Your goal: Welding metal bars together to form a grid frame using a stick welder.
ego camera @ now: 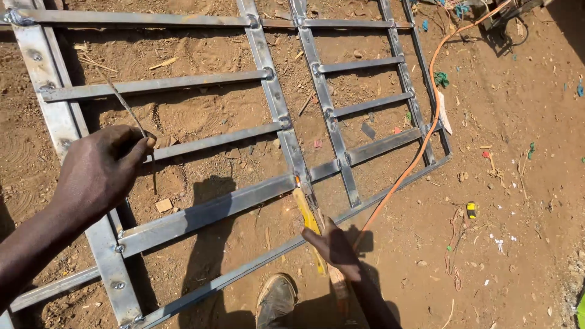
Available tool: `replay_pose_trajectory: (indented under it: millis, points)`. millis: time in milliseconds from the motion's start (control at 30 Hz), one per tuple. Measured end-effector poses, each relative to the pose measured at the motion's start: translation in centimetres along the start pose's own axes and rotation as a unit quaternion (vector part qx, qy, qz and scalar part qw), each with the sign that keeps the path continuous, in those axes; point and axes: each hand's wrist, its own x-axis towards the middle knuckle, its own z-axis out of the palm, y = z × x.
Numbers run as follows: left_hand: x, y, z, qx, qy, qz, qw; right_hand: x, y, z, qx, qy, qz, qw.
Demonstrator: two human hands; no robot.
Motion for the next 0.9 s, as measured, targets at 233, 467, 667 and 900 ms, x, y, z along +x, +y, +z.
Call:
replay_pose_trajectory:
  millis: [233,467,667,900]
  points:
    - [-6.4,-4.2,-1.7,-0.144,0.051,-0.050,0.987,-7.6,-4.9,4.2,-0.215,-0.269,-0.123,0.931]
    - [-14.2,-6.8,0.9,-0.268,0.233,-0.038,0.934,-8.2,-12.3,9.6,-0.226,-0.262,-0.236,0.908]
    - [-21.9,-7.0,4.9,-0.172,0.240,-0.052,0.954,-5.6,-12.4,11.6,-0.108,-0.302,-0.190,0.928]
    - [-24.9,-8.6,9.9,-0.208,0.082,-0.130,0.966,-3.3,-10.1,12.8,-0.130,-0.306,-0.212,0.919]
